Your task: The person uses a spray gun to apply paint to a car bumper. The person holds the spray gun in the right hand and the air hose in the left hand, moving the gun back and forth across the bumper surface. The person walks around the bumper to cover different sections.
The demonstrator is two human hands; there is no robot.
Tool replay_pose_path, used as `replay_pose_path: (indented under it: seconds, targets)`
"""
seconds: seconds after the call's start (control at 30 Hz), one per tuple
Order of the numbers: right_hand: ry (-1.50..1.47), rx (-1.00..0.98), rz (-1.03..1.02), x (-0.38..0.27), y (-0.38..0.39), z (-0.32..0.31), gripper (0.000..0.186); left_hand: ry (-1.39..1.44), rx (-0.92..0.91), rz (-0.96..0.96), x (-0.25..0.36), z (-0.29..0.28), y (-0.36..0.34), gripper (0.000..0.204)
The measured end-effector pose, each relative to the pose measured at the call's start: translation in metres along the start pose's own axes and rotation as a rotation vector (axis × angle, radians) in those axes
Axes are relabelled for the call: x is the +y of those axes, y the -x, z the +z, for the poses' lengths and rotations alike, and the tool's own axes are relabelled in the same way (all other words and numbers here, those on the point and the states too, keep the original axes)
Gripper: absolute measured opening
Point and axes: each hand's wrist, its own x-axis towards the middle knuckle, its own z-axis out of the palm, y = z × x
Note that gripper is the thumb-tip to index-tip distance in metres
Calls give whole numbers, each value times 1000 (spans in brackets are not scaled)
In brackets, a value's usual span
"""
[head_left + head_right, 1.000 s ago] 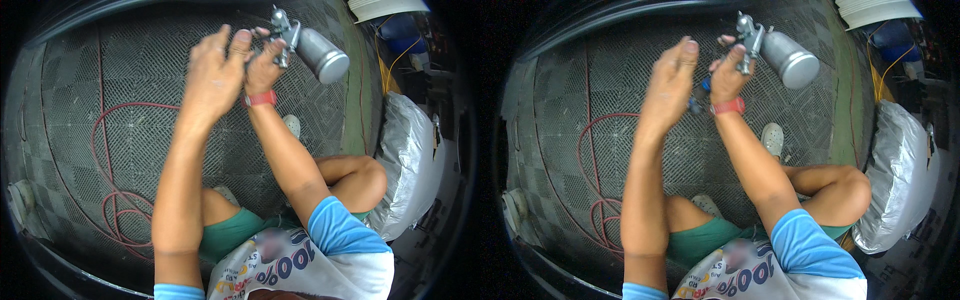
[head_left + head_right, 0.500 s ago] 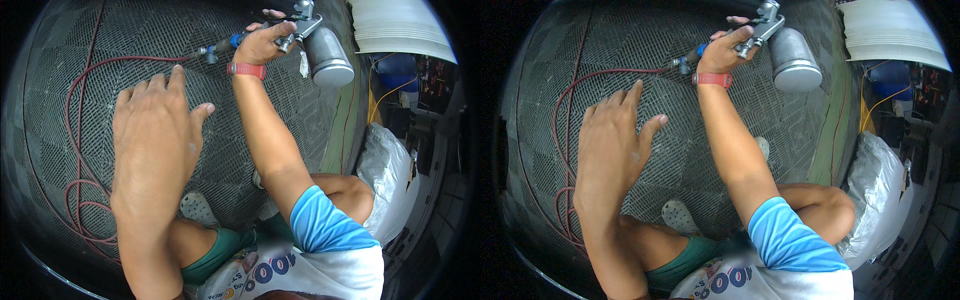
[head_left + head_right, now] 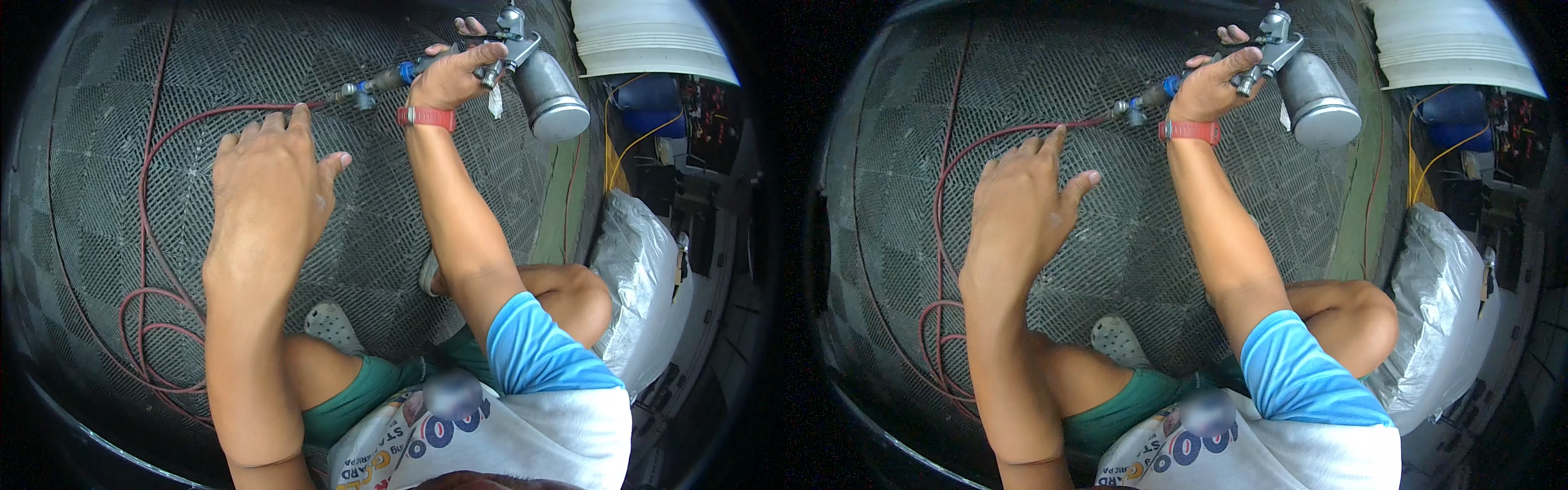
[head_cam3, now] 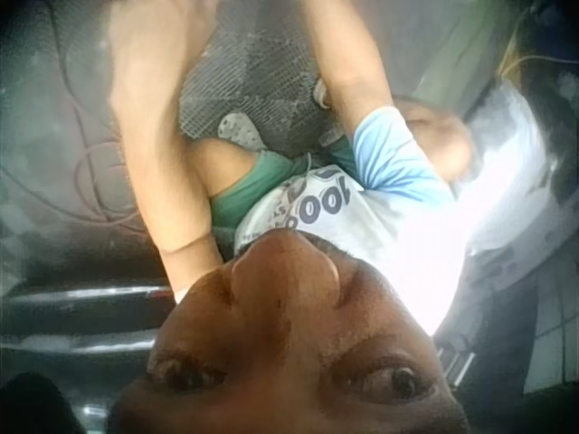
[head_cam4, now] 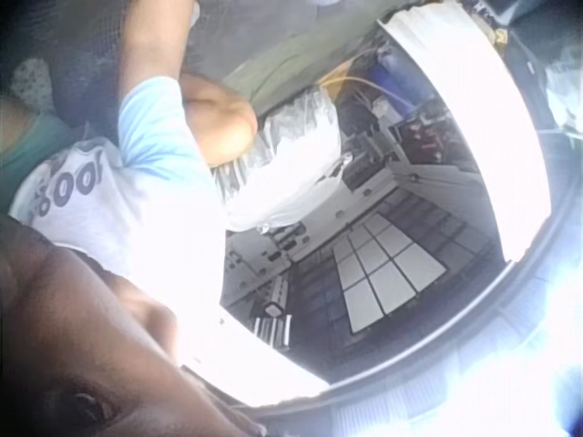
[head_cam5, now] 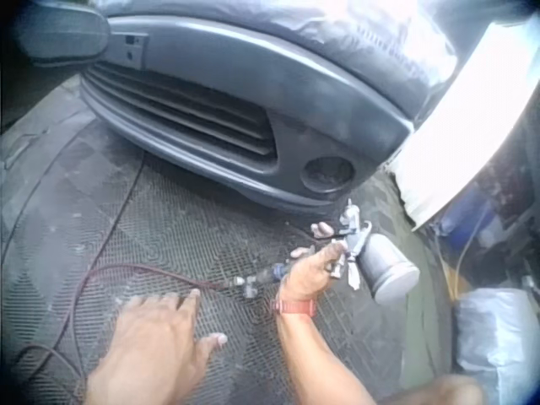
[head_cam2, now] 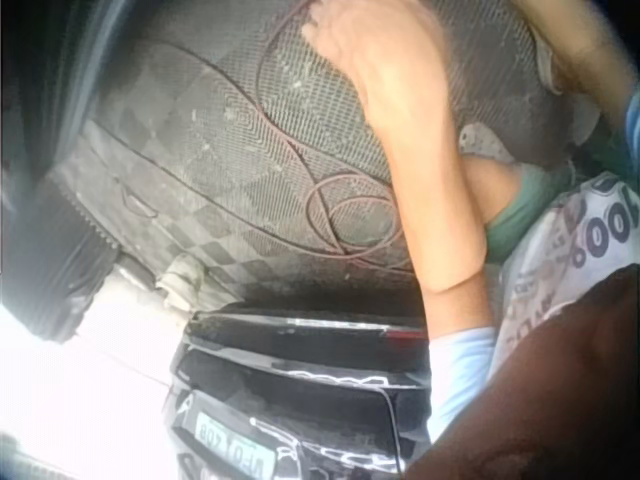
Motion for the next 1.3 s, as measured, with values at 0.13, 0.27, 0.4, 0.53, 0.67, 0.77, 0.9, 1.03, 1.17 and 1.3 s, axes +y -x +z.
replay_pose_path:
  seconds: [0.13,0.27,0.4,0.53,0.67,0.77,0.9,1.03,1.17,1.3]
  targets:
    - [-88,-68,77,-18,12,2,61,21,-38,-12,-3,1,-8,64]
    - [21,29,203,-26,-1,-2,73,12,-122,-49,-5,6,-16,70]
    - [48,155,264,-45,-33,-22,89,3,-201,-48,-20,13,-23,80]
    - [58,-35,369,-83,-43,-32,96,4,-376,-44,-22,9,-28,100]
    - [50,-282,440,-121,-40,-26,87,105,-623,19,-17,12,-30,118]
    - [-55,-393,512,-137,-39,-26,81,188,-846,158,-10,39,-21,126]
    - [-78,-308,643,-117,-75,-51,82,257,-1236,213,5,96,7,88]
    - [47,-15,630,-72,-149,-106,81,291,-1470,206,-57,150,8,63]
    - [279,167,517,-56,-163,-126,72,209,-1466,-298,-127,164,12,53]
    - [484,-48,430,-44,-108,-127,69,151,-986,-432,-158,62,-17,50]
